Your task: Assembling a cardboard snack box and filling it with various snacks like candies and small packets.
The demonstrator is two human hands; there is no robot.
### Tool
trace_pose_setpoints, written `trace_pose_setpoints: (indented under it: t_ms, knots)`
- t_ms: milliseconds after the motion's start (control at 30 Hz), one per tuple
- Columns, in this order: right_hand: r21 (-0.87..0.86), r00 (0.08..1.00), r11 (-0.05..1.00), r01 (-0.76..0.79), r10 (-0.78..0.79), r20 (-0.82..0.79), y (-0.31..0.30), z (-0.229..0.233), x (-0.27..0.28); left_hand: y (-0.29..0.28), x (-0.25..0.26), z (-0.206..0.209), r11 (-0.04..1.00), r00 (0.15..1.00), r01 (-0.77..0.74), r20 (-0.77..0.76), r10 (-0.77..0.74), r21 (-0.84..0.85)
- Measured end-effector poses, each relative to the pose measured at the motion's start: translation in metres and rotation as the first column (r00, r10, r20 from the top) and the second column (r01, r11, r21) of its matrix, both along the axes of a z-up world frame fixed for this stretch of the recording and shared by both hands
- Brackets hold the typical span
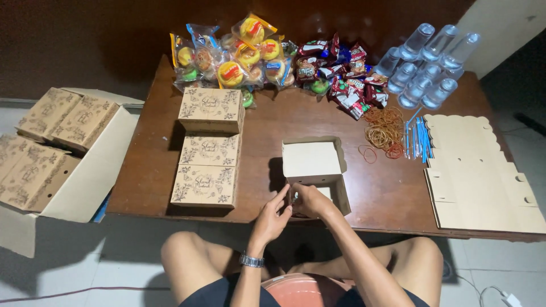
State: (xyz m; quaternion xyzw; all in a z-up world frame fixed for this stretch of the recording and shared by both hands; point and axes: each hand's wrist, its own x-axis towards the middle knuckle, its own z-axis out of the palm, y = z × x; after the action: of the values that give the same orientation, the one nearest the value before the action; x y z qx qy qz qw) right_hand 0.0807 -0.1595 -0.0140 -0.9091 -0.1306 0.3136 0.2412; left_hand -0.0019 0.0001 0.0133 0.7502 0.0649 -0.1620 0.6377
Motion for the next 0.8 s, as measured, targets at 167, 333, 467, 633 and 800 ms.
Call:
trace_pose_setpoints:
  t_ms: [167, 333, 467, 633, 800]
  knots:
    - [0.008, 0.999, 1.000, 0.024, -0.024, -0.027, 0.004, -0.005, 0.003, -0.002, 0.001, 0.001, 1.000, 1.000, 0.010, -0.003, -0.010, -0.006]
    - [0.060, 1.000, 0.998, 0.024, -0.024, 0.005, -0.001, -0.022, 0.003, -0.002, 0.004, -0.004, 1.000, 1.000, 0.005, 0.001, -0.005, -0.007]
    - [0.145, 1.000, 0.989, -0.002, -0.001, 0.022, -0.007, -0.024, 0.001, 0.000, 0.002, -0.023, 1.000, 1.000, 0.006, 0.021, -0.006, -0.015]
    - [0.253, 0.997, 0.967, -0.035, 0.015, 0.080, -0.008, -0.016, 0.001, 0.000, 0.003, -0.031, 0.998, 1.000, 0.000, 0.021, 0.001, -0.068]
    - [0.199, 0.981, 0.980, -0.017, -0.023, 0.194, -0.008, -0.051, 0.002, 0.000, 0.007, -0.019, 1.000, 1.000, 0.013, -0.020, -0.013, 0.006]
